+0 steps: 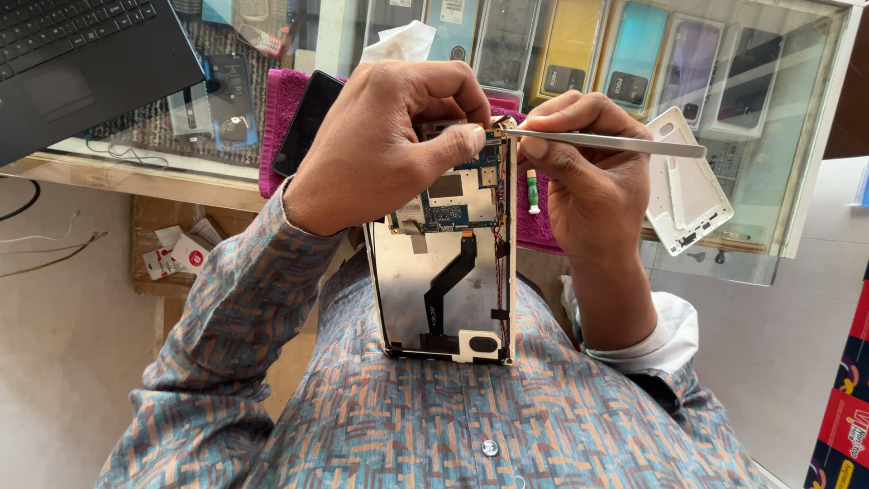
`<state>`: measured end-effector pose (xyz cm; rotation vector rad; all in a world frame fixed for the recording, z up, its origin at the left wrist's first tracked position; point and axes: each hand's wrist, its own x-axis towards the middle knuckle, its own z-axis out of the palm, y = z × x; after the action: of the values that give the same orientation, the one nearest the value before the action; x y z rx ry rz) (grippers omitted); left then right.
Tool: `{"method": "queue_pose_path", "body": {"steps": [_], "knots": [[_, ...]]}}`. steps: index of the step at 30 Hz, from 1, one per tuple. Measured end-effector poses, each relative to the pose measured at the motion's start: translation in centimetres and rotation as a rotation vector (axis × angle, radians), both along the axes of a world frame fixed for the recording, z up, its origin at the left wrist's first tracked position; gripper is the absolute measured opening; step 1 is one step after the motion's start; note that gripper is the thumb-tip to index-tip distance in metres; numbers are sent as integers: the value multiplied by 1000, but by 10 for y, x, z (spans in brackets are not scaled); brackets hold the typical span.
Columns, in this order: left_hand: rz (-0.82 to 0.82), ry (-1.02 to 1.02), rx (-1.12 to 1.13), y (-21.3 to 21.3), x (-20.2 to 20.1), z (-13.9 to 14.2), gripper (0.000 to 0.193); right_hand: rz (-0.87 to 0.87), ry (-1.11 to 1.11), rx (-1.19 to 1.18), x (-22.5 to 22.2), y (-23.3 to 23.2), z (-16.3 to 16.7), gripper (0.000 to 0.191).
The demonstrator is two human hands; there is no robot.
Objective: The person holds an opened tablet against their body and uses a metal spudger and tweezers to pry and disconnect internal components along its edge. They then lift the motherboard out of the frame, carry the tablet to a workbench, and set the board on the bench.
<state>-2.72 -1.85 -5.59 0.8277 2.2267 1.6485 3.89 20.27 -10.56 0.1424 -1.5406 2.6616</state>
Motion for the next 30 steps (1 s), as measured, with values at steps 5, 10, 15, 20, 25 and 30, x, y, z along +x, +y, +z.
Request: {"method": "queue_pose_path", "body": {"steps": [5, 10, 15, 20, 25, 30], "knots": [[-9, -46, 39, -3, -1, -3, 9, -37, 66, 98, 3, -3, -2, 8], [7, -33, 9, -5, 0, -2, 11, -88, 63, 94, 4, -3, 2, 9], [7, -42, -29, -8, 0, 4, 12, -123, 91, 56, 6, -2, 8, 8], [-48, -58, 10, -12, -1, 7, 12, -180, 141, 97, 12, -4, 9, 15], [-66, -101, 9, -14, -3, 7, 13, -153, 191, 155, 14, -2, 8, 8], [-63, -113, 12, -13, -1, 7, 12, -158, 229, 304, 14, -3, 8, 11]]}}
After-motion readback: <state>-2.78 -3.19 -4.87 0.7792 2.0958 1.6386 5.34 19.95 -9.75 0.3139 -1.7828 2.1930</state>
